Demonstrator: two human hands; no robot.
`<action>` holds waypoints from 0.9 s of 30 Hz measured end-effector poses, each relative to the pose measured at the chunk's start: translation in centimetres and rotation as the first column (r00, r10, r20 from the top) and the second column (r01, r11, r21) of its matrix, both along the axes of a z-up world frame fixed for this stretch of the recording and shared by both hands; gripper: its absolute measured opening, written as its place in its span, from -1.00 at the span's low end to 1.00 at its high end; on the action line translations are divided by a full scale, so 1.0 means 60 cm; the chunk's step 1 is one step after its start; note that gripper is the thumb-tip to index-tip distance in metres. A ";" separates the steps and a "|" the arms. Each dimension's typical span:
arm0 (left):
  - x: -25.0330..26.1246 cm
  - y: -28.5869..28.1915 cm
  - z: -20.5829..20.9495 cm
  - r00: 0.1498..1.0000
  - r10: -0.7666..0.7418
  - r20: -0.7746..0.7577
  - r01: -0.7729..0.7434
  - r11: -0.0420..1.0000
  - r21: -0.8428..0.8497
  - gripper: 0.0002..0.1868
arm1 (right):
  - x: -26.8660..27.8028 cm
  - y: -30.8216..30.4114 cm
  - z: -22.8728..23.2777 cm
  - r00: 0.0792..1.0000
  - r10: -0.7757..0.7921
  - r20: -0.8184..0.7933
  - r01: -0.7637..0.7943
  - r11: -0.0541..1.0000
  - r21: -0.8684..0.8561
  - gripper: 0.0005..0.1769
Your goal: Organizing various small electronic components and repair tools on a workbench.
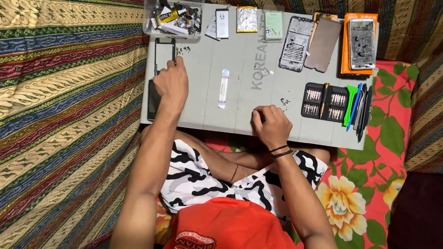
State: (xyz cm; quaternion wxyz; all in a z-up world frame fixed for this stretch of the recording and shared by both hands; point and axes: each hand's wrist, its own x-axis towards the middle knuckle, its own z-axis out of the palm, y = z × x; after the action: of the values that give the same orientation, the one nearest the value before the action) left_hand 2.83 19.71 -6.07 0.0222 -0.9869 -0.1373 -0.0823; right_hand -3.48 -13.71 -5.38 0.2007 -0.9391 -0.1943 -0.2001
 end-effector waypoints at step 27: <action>-0.079 -0.157 0.101 0.983 -0.176 -0.060 0.110 0.809 -0.578 -0.65 | 0.127 0.002 0.081 0.964 -0.082 -0.254 0.088 0.996 0.011 -0.80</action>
State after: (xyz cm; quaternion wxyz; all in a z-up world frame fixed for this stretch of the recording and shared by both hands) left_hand -1.92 10.29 0.02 -0.2736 -0.9584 -0.0795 0.0159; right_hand 4.13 -13.61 -0.54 0.2253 -0.9622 -0.1243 -0.0889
